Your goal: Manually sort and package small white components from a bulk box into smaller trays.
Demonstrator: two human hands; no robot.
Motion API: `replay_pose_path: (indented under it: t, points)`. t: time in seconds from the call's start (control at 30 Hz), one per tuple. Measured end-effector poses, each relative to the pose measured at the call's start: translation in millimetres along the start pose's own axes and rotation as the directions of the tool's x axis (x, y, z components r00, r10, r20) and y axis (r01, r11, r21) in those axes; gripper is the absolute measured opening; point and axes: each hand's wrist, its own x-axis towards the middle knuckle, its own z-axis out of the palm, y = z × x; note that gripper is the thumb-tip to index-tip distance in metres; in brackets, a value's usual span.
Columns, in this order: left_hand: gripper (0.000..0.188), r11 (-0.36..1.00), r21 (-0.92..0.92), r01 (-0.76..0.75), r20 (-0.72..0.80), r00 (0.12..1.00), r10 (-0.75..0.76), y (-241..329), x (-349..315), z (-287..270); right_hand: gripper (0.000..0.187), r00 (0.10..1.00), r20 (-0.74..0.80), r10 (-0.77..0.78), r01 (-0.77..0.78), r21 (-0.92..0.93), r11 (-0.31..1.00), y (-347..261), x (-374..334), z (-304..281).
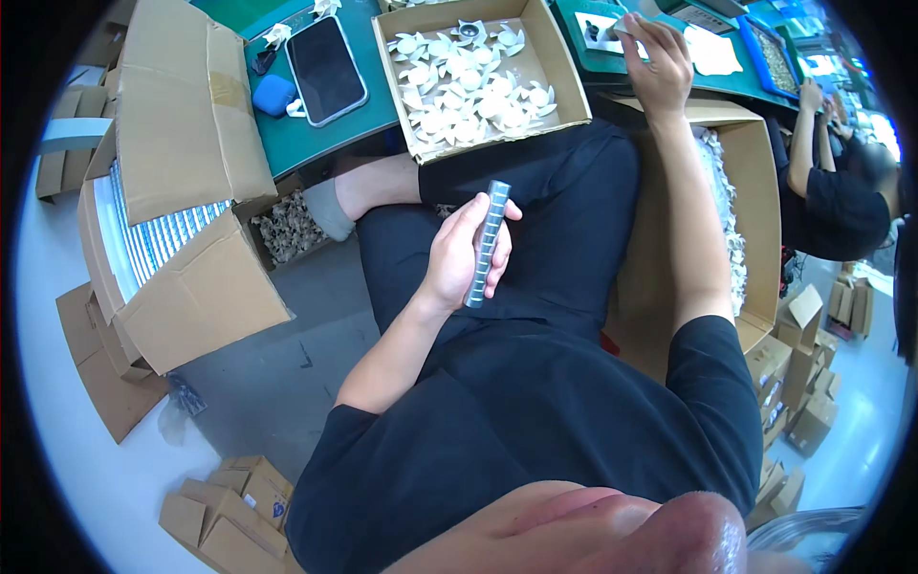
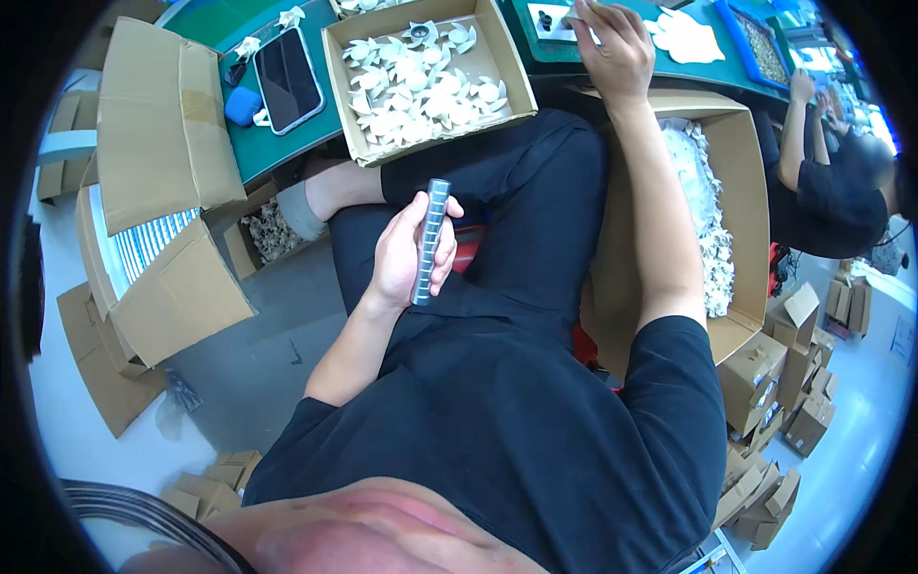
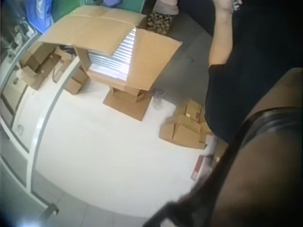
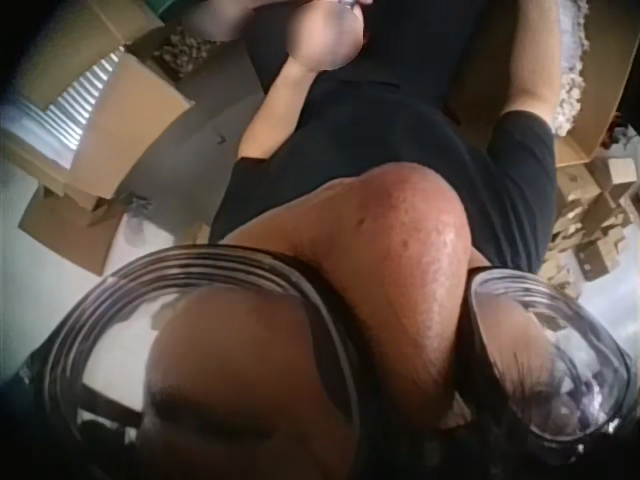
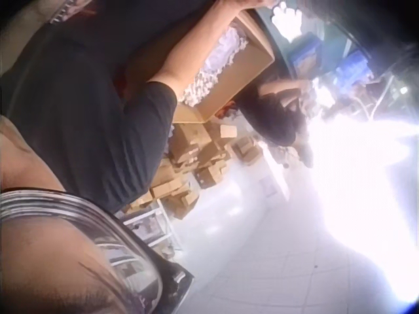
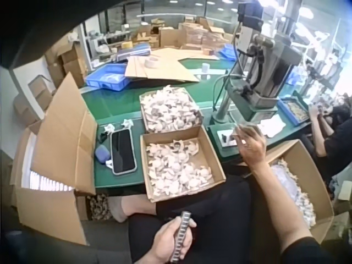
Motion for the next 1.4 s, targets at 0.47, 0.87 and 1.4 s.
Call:
replay_pose_path:
  t: [0.47,0.87,1.4]
  points:
    - [0.048,0.997,0.059,-0.055,-0.032,0.998,0.057,7.5,10.9,11.6,0.028,0.98,0.199,0.019,-0.075,0.274,0.959,10.0,16.8,-32.1]
    - [0.047,1.0,0.02,0.002,-0.138,0.99,0.001,-30.5,-19.0,12.1,0.036,0.661,0.597,0.454,-0.425,-0.2,0.883,125.5,-13.0,93.0]
    - [0.047,0.999,0.051,-0.018,-0.113,0.993,0.024,-24.4,-18.7,3.5,0.035,0.774,0.075,0.629,-0.558,0.55,0.621,-30.5,-17.8,29.6]
